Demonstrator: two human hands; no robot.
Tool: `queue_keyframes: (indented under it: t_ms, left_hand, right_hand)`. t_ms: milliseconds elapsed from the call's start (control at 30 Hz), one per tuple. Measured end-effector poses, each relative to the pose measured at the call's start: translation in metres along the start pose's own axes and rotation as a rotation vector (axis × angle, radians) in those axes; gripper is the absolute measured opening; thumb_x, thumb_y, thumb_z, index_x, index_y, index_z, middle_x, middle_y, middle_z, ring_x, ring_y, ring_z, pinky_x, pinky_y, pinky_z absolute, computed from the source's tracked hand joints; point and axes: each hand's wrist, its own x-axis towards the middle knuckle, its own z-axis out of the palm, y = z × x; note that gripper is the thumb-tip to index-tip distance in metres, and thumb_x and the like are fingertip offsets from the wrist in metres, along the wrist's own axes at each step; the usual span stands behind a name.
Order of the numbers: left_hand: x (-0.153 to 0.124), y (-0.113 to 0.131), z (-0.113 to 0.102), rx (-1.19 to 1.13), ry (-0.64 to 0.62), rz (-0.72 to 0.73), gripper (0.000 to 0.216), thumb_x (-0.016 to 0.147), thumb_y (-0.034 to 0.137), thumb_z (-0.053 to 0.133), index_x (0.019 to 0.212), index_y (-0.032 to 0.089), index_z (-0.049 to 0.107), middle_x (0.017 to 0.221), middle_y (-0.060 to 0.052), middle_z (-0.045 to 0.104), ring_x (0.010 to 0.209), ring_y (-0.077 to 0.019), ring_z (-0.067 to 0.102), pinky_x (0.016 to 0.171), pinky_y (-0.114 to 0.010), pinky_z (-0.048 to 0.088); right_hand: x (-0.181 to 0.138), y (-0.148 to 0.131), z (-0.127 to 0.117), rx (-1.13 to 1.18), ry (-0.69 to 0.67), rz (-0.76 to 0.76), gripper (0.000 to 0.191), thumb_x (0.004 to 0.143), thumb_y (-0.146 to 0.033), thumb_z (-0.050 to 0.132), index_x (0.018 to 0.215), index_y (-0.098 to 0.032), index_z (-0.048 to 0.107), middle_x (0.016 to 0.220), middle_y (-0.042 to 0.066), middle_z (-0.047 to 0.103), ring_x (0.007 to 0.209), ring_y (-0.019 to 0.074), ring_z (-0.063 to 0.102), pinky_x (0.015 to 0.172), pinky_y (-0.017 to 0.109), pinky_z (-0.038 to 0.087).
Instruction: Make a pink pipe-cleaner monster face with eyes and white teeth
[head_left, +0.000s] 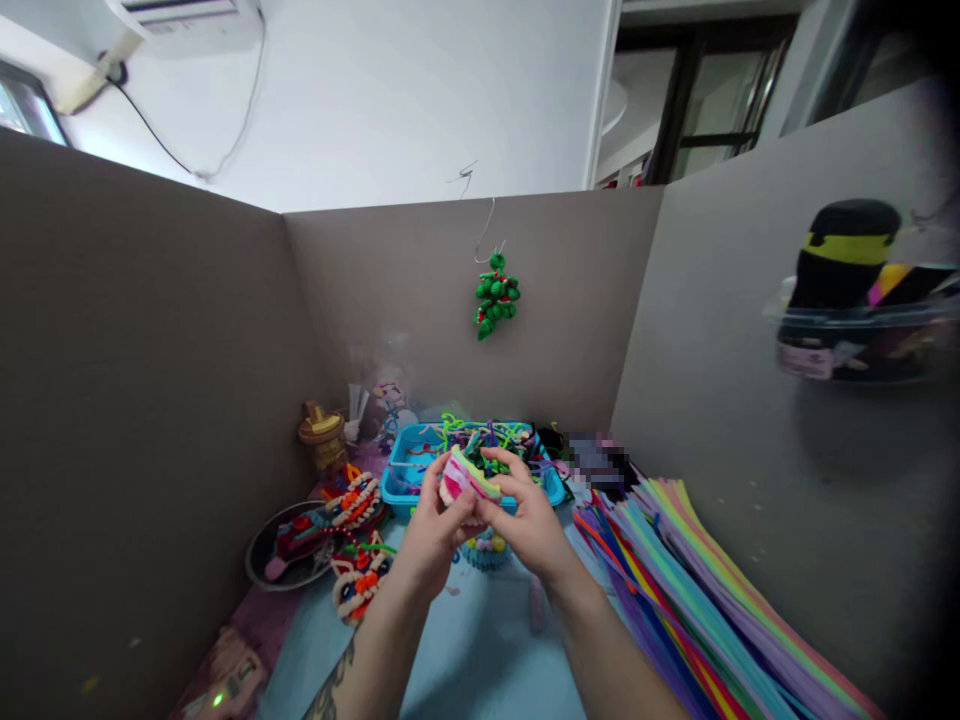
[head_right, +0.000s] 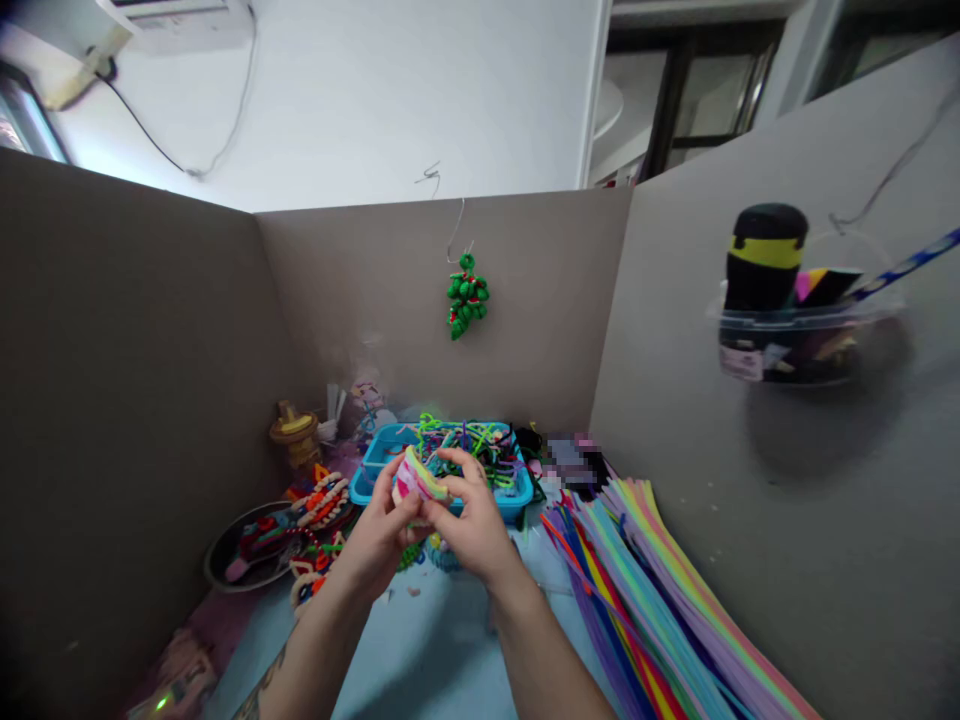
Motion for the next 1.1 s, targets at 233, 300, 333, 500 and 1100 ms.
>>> queue_keyframes:
  t_ms: [233,300,333,500,1100]
  left_hand:
    - [-0.002,0.004,0.000,0.115,0.057,0.046,0.075,0.071,0.039,0.071,0.136,0.029,0.036,0.113,-0.008,0.059,0.080,-0.0163,0.062,0.067,-0.027,0.052]
    - [0.000,0.003,-0.003,0.196,0.074,0.074,0.073,0.071,0.040,0.071,0.135,0.029,0.037,0.113,-0.008,0.059,0.079,-0.0162,0.062,0.065,-0.026,0.051]
    - [0.001,0.003,-0.005,0.237,0.081,0.095,0.073,0.071,0.040,0.071,0.135,0.028,0.038,0.113,-0.008,0.059,0.081,-0.0172,0.062,0.067,-0.027,0.051]
    - [0.004,0.006,-0.010,0.456,0.111,0.238,0.066,0.068,0.035,0.074,0.128,0.022,0.050,0.120,-0.010,0.058,0.107,-0.0265,0.055,0.088,-0.035,0.046]
    - [0.007,0.008,-0.022,0.917,0.087,0.327,0.060,0.073,0.032,0.066,0.128,0.017,0.050,0.127,-0.013,0.053,0.117,-0.0266,0.049,0.100,-0.039,0.035]
  right_hand:
    - [0.001,0.002,-0.004,-0.007,0.028,-0.032,0.017,0.076,-0.034,0.064,0.087,-0.021,0.070,0.133,0.010,0.047,0.124,0.0281,0.042,0.101,0.044,0.034]
    - [0.001,0.002,-0.005,-0.048,0.079,-0.065,0.014,0.076,-0.032,0.063,0.084,-0.021,0.068,0.130,0.010,0.049,0.122,0.0276,0.044,0.100,0.044,0.035]
    - [0.001,0.002,-0.006,-0.076,0.106,-0.078,0.012,0.077,-0.031,0.063,0.082,-0.021,0.068,0.127,0.010,0.051,0.120,0.0272,0.045,0.101,0.044,0.035]
    - [-0.001,-0.001,-0.006,-0.195,0.180,-0.129,0.010,0.077,-0.026,0.061,0.086,-0.021,0.064,0.115,0.010,0.055,0.113,0.0268,0.050,0.098,0.044,0.037]
    - [-0.003,0.001,-0.004,-0.113,-0.029,-0.005,0.039,0.081,-0.017,0.046,0.118,-0.021,0.036,0.088,0.002,0.059,0.088,0.0180,0.060,0.082,0.034,0.047]
